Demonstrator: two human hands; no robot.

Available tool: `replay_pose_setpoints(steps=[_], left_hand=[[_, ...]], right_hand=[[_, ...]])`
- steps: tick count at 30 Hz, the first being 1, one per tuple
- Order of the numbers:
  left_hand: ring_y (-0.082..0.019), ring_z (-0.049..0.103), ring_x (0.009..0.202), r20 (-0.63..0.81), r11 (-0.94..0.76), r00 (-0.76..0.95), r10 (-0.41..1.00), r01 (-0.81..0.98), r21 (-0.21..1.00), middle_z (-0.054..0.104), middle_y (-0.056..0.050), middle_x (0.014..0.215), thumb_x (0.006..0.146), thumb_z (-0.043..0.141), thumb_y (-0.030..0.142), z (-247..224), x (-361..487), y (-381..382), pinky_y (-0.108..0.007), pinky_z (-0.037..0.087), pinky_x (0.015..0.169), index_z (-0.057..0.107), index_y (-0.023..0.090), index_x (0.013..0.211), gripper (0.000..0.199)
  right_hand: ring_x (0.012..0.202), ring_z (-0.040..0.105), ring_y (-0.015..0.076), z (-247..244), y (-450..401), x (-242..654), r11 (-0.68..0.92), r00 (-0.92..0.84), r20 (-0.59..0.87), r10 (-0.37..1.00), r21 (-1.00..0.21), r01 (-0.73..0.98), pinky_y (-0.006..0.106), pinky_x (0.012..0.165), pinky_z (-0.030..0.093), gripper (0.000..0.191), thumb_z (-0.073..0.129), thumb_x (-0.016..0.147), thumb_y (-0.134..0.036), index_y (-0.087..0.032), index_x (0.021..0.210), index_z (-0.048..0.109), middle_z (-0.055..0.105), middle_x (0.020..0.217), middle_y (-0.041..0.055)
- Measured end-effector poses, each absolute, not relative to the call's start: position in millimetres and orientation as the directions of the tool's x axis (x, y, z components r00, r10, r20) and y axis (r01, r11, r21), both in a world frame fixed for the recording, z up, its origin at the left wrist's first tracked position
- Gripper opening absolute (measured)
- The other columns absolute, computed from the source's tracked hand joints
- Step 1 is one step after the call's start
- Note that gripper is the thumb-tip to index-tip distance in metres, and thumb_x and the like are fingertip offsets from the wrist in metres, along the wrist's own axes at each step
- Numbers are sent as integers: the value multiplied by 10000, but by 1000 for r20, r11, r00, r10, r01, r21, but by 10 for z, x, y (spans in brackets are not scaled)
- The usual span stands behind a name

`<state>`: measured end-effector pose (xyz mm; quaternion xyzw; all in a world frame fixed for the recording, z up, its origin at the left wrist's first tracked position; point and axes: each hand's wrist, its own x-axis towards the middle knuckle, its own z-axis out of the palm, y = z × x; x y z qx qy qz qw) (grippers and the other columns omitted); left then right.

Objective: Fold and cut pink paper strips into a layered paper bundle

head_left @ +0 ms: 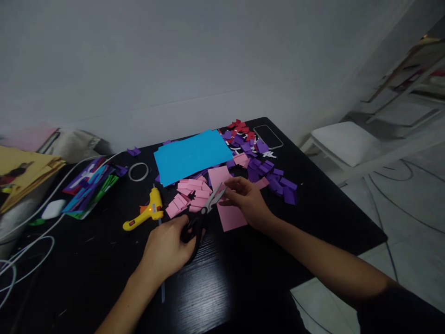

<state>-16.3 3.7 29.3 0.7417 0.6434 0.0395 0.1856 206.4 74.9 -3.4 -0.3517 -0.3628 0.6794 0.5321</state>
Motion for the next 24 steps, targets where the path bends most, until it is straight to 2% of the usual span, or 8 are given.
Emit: replay_pose_setpoints(steps=[12,24], left_hand=[[-211,617,631,-201,-94,181,963,921,378,670,-22,707,940,545,491,272,-166,41,-304,314,598,502,232,721,343],[-189,578,584,-222,-86,189,957,911,404,641,-22,668,941,535,453,252,-176,57,-291,300,572,487,227,701,333]], right_hand=[[758,725,164,-46,758,2067,-219,-207,-131,969,-845,-487,381,765,665,344,942,675,-364,-209,908,741,743,866,3],[787,727,165,-47,750,2066,-223,-218,-127,968,-835,-504,354,749,664,322,943,677,-350,-210,892,749,744,864,4]])
